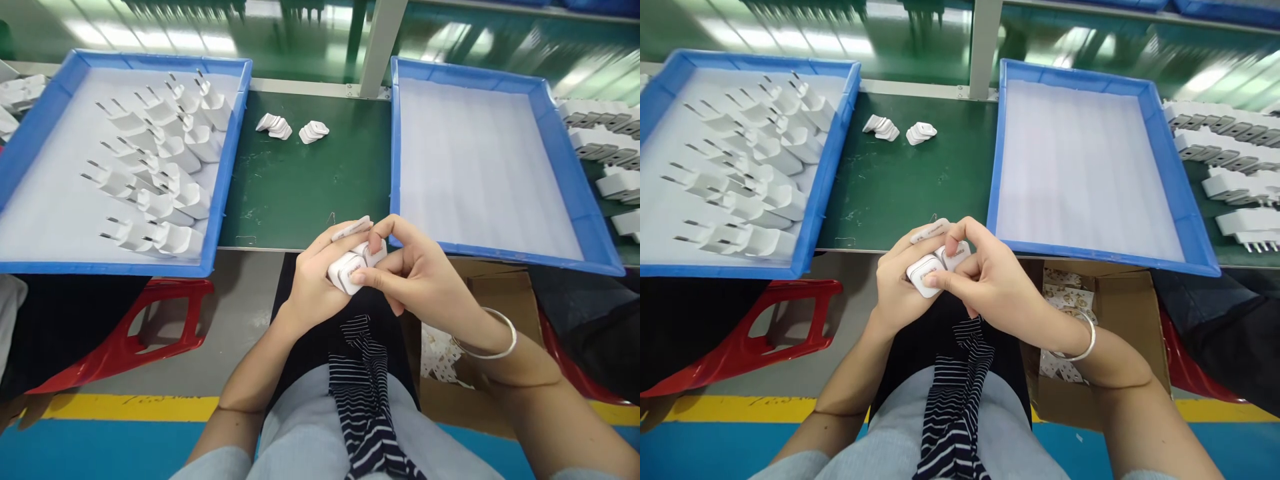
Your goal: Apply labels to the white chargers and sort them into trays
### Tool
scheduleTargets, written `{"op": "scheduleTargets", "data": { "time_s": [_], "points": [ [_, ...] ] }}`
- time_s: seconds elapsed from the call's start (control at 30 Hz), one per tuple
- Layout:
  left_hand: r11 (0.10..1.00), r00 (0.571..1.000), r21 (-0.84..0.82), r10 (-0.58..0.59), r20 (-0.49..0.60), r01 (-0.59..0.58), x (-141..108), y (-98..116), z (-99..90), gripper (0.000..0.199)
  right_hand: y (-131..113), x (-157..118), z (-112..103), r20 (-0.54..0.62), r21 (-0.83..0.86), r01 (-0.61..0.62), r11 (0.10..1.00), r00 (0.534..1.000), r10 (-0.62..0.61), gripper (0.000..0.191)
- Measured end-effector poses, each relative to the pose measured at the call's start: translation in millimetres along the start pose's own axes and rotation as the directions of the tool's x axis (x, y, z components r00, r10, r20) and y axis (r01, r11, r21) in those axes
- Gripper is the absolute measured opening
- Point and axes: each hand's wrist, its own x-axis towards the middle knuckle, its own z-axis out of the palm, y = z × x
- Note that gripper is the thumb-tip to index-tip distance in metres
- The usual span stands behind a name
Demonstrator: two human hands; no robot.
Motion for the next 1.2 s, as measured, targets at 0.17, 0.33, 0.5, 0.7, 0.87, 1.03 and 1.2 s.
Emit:
{"op": "scheduleTargets", "data": {
  "time_s": [0.17,0.33,0.5,0.7,0.87,1.03,1.2],
  "points": [
    [0.909,0.972,-0.346,-0.224,0.07,0.235,2.6,2.5,10.1,0.032,4.7,-12.4,-4.5,-0.02,0.117,0.126,0.985,0.992,-0.125,0.015],
    [0.828,0.943,-0.452,-0.295,0.155,0.333,5.4,4.6,10.4,0.044,13.5,-18.4,-10.2,-0.18,-0.032,0.354,0.935,0.918,-0.354,0.009],
    [0.838,0.953,-0.454,-0.267,0.145,0.303,4.9,3.5,10.5,0.042,24.6,-5.0,-7.0,-0.297,-0.479,0.547,0.687,0.635,-0.713,0.03],
    [0.886,0.964,-0.38,-0.25,0.088,0.265,-0.5,4.6,13.5,0.039,27.0,-1.9,4.1,-0.14,-0.251,0.421,0.872,0.875,-0.463,0.05],
    [0.92,0.973,-0.324,-0.228,0.018,0.221,-3.6,3.0,13.5,0.043,26.3,0.2,8.0,-0.087,-0.083,0.424,0.902,0.898,-0.431,0.043],
    [0.981,0.998,-0.191,-0.042,-0.042,0.033,-1.6,2.8,13.5,0.038,27.9,6.2,8.9,-0.136,0.019,0.435,0.9,0.893,-0.429,0.039],
    [0.989,0.994,-0.116,0.088,-0.059,-0.095,4.2,11.3,11.3,0.037,26.0,5.5,13.3,-0.146,0.041,0.467,0.883,0.877,-0.457,0.037]
  ]
}}
